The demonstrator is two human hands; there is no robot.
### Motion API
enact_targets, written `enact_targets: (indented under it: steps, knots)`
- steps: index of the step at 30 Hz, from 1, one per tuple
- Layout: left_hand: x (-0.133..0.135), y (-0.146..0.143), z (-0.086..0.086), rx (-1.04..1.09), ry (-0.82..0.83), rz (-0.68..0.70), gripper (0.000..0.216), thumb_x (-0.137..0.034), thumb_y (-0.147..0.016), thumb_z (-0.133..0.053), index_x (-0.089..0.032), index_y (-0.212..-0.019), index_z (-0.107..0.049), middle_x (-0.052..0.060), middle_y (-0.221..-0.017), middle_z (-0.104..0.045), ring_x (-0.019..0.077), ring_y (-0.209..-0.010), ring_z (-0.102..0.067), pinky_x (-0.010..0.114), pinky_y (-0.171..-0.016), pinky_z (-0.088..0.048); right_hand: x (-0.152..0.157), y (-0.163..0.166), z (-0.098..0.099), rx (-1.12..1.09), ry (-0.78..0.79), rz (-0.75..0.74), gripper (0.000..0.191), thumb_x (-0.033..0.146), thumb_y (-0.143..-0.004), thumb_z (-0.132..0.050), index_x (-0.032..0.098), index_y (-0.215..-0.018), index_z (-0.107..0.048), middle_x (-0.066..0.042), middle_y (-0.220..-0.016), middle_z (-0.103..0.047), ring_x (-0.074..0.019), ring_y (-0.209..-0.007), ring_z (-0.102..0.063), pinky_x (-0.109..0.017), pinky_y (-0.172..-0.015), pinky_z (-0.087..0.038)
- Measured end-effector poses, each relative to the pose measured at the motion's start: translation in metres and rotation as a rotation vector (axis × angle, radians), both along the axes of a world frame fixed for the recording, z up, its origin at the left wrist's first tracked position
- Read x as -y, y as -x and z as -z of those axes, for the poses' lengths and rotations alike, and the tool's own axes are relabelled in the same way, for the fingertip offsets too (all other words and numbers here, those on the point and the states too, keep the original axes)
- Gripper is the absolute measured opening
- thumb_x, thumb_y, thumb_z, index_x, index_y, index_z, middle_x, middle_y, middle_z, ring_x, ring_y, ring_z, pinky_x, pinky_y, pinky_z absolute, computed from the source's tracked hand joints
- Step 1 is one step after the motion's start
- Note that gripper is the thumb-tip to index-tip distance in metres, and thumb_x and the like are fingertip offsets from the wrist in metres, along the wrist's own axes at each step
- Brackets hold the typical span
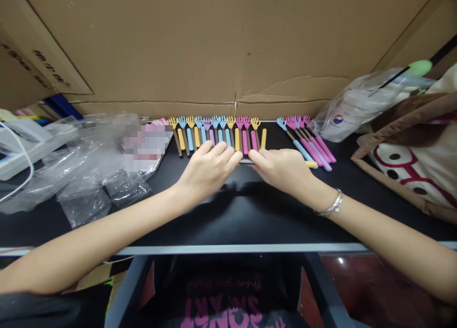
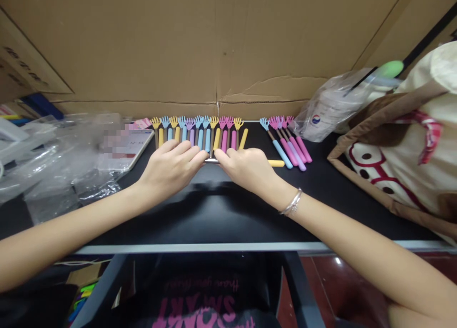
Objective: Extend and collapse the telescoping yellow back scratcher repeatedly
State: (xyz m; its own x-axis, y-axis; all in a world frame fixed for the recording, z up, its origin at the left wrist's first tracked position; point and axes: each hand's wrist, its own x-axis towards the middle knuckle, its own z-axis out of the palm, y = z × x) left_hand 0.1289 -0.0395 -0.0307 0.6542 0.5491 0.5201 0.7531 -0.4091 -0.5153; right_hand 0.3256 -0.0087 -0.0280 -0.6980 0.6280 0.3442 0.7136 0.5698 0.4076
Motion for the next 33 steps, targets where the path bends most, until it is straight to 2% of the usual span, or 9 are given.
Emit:
enact_targets:
  steps: [4, 9, 14, 17, 22, 25, 29, 33]
  knots:
    - [-0.002, 0.002, 0.002, 0.014, 0.039, 0.057, 0.022, -0.012, -0.092, -0.041, -0.019, -0.084, -0.06, 0.002, -0.064, -0.06, 0.0188, -0.063, -0.055, 0.032, -0.053, -0.028, 0.002, -0.003, 0.0, 0.038, -0.026, -0.014, 0.038, 0.033, -0.097, -0.028, 0.019, -0.084, -0.062, -0.004, -0.062, -0.06, -0.0116, -0.051, -0.047, -0.029, -0.053, -0.011]
    - [-0.008, 0.022, -0.006, -0.029, 0.005, 0.058, 0.026, -0.015, -0.093, -0.039, -0.02, -0.078, -0.059, 0.002, -0.064, -0.061, 0.0178, -0.063, -0.057, 0.031, -0.054, -0.03, -0.004, -0.025, -0.009, 0.062, -0.099, 0.017, 0.044, 0.039, -0.097, -0.026, 0.019, -0.077, -0.06, -0.004, -0.059, -0.057, -0.0119, -0.051, -0.043, -0.028, -0.053, -0.011]
    - [-0.014, 0.071, -0.015, -0.062, 0.02, -0.09, 0.03, -0.023, -0.094, -0.037, -0.021, -0.072, -0.057, 0.003, -0.067, -0.064, 0.019, -0.065, -0.058, 0.031, -0.056, -0.032, -0.027, -0.094, -0.016, 0.097, -0.089, 0.237, 0.044, 0.045, -0.094, -0.03, 0.018, -0.071, -0.057, -0.007, -0.064, -0.06, -0.0136, -0.056, -0.045, -0.027, -0.053, -0.013]
    - [-0.011, 0.096, -0.018, -0.074, 0.066, -0.165, 0.035, -0.03, -0.095, -0.034, -0.023, -0.068, -0.054, 0.004, -0.066, -0.063, 0.0187, -0.066, -0.057, 0.031, -0.056, -0.032, -0.035, -0.137, -0.018, 0.134, -0.054, 0.367, 0.035, 0.044, -0.089, -0.039, 0.019, -0.07, -0.054, -0.009, -0.069, -0.062, -0.0154, -0.061, -0.048, -0.027, -0.054, -0.016]
    - [-0.006, 0.119, -0.022, -0.117, 0.023, -0.223, 0.033, -0.033, -0.097, -0.033, -0.022, -0.073, -0.053, 0.001, -0.072, -0.065, 0.0157, -0.068, -0.055, 0.028, -0.057, -0.032, -0.038, -0.175, -0.017, 0.17, -0.027, 0.471, 0.028, 0.042, -0.087, -0.044, 0.021, -0.07, -0.049, -0.011, -0.074, -0.063, -0.0177, -0.068, -0.052, -0.028, -0.055, -0.02]
    - [-0.009, 0.131, -0.019, -0.136, -0.015, -0.206, 0.033, -0.033, -0.098, -0.032, -0.021, -0.074, -0.052, 0.0, -0.071, -0.063, 0.0144, -0.068, -0.054, 0.027, -0.057, -0.03, -0.043, -0.189, -0.011, 0.138, -0.061, 0.39, 0.029, 0.041, -0.089, -0.04, 0.021, -0.069, -0.048, -0.01, -0.073, -0.063, -0.0177, -0.068, -0.053, -0.027, -0.054, -0.021]
    - [-0.013, 0.14, -0.008, -0.121, -0.015, -0.154, 0.037, -0.033, -0.099, -0.028, -0.021, -0.073, -0.052, 0.001, -0.067, -0.061, 0.0159, -0.069, -0.053, 0.028, -0.057, -0.029, -0.053, -0.2, 0.002, 0.097, -0.221, 0.161, 0.038, 0.042, -0.092, -0.029, 0.021, -0.066, -0.046, -0.005, -0.063, -0.059, -0.0161, -0.058, -0.051, -0.025, -0.051, -0.021]
    - [-0.009, 0.14, -0.003, -0.135, 0.036, -0.188, 0.039, -0.037, -0.099, -0.029, -0.02, -0.075, -0.054, 0.001, -0.068, -0.06, 0.0162, -0.073, -0.054, 0.028, -0.06, -0.03, -0.053, -0.202, 0.005, 0.11, -0.351, 0.029, 0.038, 0.04, -0.094, -0.029, 0.02, -0.065, -0.046, -0.002, -0.058, -0.055, -0.0154, -0.054, -0.05, -0.024, -0.048, -0.021]
